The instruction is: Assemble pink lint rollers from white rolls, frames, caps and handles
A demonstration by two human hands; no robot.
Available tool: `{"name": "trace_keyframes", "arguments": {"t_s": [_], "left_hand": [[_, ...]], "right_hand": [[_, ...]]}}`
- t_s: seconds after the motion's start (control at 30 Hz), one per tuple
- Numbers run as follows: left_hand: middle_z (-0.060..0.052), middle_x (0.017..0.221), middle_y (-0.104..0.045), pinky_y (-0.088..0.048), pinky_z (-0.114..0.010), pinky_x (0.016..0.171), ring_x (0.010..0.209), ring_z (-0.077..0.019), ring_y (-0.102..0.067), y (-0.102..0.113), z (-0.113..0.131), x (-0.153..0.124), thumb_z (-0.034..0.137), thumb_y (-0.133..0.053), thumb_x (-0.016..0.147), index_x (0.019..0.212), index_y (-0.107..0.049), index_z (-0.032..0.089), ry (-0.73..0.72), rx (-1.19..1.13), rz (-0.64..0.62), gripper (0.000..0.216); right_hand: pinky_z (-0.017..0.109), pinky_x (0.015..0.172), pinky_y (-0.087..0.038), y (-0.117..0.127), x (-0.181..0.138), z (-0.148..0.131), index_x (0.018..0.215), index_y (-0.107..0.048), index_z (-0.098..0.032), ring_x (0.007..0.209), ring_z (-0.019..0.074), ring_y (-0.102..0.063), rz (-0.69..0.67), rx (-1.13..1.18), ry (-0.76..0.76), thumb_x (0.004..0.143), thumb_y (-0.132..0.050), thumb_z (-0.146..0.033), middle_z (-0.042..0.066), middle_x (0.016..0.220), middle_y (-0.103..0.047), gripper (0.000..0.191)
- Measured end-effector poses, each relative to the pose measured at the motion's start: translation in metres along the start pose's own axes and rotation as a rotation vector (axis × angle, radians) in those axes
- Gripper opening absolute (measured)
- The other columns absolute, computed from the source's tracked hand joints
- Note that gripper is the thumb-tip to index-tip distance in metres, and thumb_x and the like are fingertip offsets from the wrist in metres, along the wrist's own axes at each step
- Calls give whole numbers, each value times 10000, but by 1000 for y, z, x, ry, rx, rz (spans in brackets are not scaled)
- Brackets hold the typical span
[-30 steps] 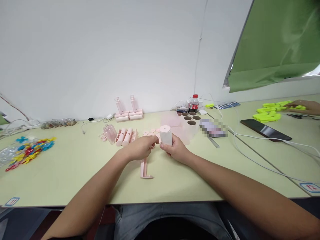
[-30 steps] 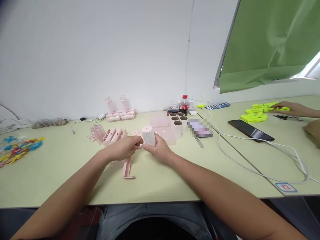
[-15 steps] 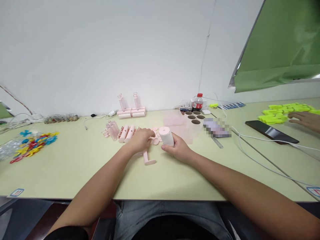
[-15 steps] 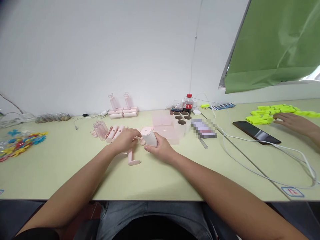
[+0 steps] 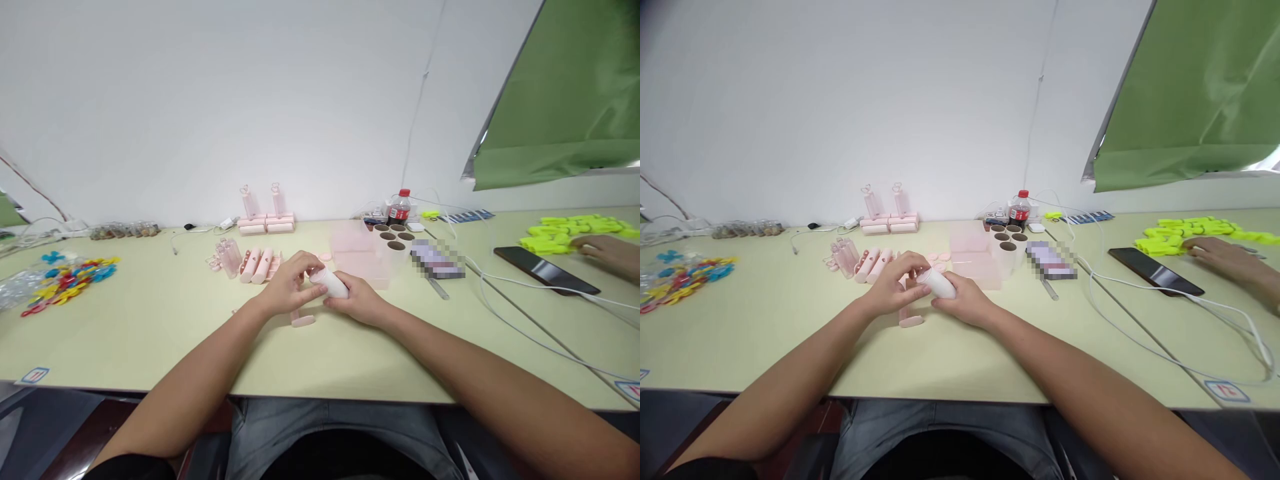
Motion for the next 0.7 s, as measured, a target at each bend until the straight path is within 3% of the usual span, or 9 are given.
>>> {"name": "trace_keyframes", "arguments": {"t_s": [0.17, 0.3, 0.37, 0.5, 0.7], "left_hand": [[-28, 888, -558, -446, -261, 618, 713, -121, -500, 2, -7, 1, 381, -753, 735, 922, -586, 189, 196, -144, 55, 316], [27, 706, -528, -464, -239, 557, 615, -109, -521, 5, -16, 1, 391, -789, 677, 886, -560, 188, 435, -410, 149, 371], [44, 653, -516, -494, -244, 525, 552, -101, -522, 6, -19, 2, 398, -794, 662, 876, -546, 189, 525, -532, 209, 389], [38, 668, -541, -544, -256, 496, 521, -87, -527, 6, -20, 3, 389, -806, 639, 871, -550, 181, 598, -655, 307, 403], [19, 697, -570, -557, -245, 472, 538, -91, -546, 6, -18, 4, 381, -825, 617, 871, -578, 167, 619, -668, 348, 414]], "right_hand": [[303, 749, -444, -1, 1, 6, 1128, -572, -197, 889, 192, -568, 39, 112, 76, 697, -740, -344, 27, 1026, -626, 485], [257, 515, -424, -2, 1, 6, 1119, -523, -203, 566, 116, -519, 51, 410, 5, 724, -694, -368, -10, 823, -608, 461], [257, 461, -421, 0, 0, 3, 1132, -513, -201, 499, 113, -505, 38, 589, -32, 734, -649, -361, -22, 738, -597, 450], [324, 585, -531, 7, -1, -5, 1185, -553, -155, 675, 182, -633, -5, 820, -45, 717, -626, -301, 29, 767, -642, 495], [377, 695, -573, 11, 0, -6, 1254, -566, -119, 732, 199, -676, -16, 887, -83, 735, -654, -261, 61, 809, -688, 546]]}}
Point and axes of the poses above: each hand's wrist, its own x-axis towards the middle knuckle, its own y-axis out of the back of the hand, z = x × y, the point moved 1 cm from there along x, towards the middle knuckle
